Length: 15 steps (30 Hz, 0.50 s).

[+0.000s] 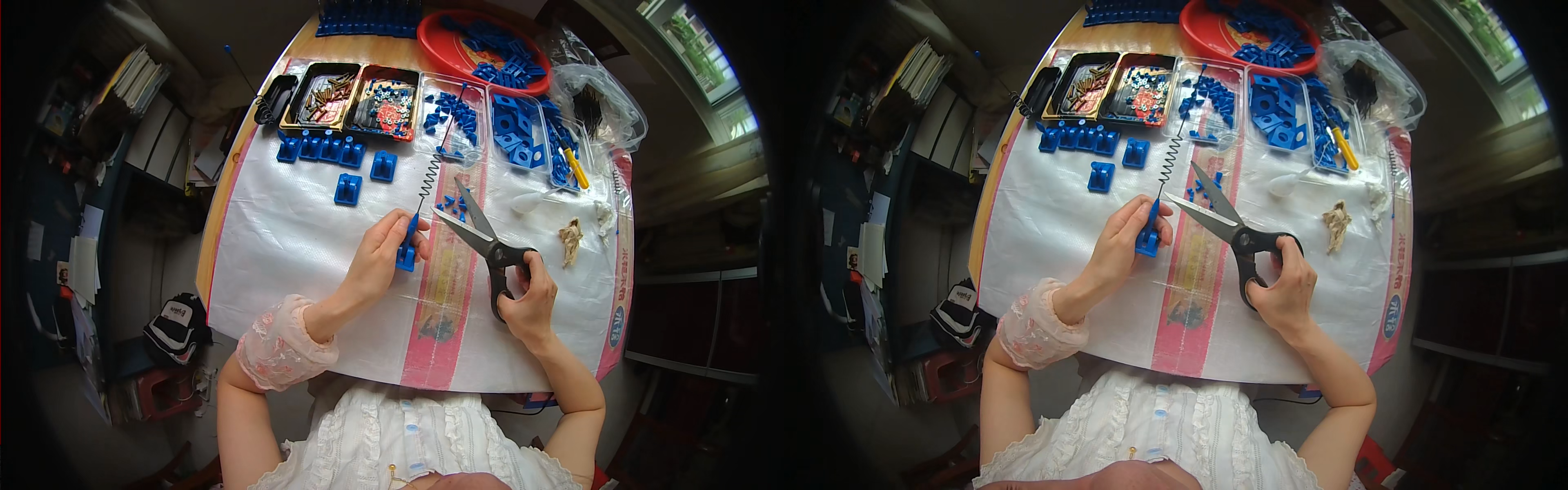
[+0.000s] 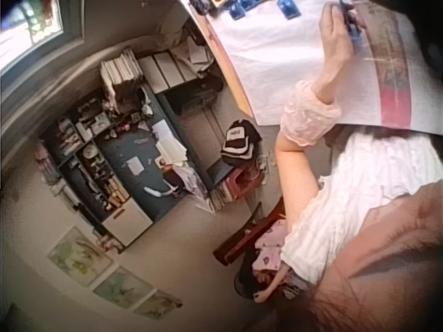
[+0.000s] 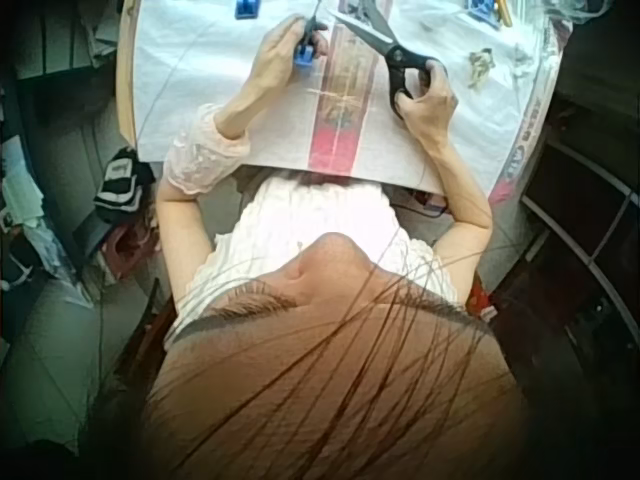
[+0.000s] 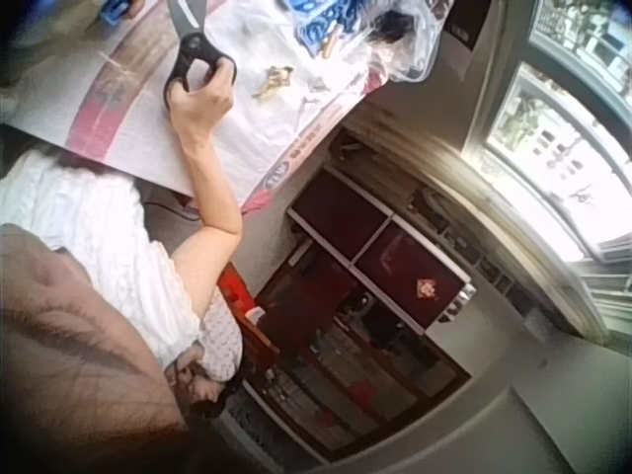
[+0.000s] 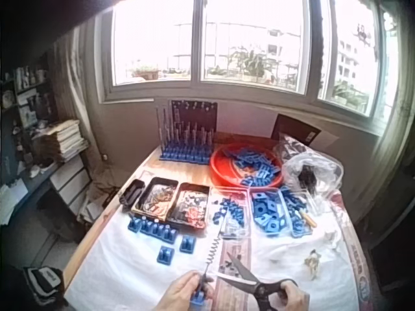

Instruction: Assembling small blue plastic components onto a wire structure and cutting excess wire with scissors.

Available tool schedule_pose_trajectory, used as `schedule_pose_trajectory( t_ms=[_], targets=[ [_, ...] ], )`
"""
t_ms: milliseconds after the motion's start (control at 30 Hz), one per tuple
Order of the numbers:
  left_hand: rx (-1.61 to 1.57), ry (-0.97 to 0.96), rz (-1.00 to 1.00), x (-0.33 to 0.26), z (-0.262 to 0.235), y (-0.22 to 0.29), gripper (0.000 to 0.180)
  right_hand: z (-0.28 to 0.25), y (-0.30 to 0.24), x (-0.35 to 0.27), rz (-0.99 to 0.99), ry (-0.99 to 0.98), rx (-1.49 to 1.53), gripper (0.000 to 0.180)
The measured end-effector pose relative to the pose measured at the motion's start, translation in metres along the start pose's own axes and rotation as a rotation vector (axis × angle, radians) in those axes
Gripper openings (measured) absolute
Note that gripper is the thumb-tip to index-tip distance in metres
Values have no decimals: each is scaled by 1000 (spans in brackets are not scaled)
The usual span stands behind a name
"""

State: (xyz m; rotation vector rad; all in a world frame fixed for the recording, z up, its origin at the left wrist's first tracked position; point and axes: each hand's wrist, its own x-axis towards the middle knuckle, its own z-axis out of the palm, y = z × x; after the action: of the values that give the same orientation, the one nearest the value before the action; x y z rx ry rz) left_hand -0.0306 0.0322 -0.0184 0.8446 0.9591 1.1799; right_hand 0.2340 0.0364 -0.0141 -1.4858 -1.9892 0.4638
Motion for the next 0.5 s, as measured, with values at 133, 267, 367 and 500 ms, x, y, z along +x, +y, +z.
schedule_pose_trajectory(
  t_ms=[133, 267, 367, 500],
  targets=[
    [-14, 42, 6, 0, 0, 1, 25, -1, -4, 1, -33, -12, -26, 46],
    [-76, 26, -17, 0, -3, 3, 26, -4, -10, 2, -67, -43, -86, 46],
    [-52, 28, -15, -1, 0, 10, 28, -5, -10, 2, -91, -45, -102, 46],
    [-15, -5, 41, -3, 3, 10, 28, -4, -8, 2, -82, -36, -110, 47]
  ],
)
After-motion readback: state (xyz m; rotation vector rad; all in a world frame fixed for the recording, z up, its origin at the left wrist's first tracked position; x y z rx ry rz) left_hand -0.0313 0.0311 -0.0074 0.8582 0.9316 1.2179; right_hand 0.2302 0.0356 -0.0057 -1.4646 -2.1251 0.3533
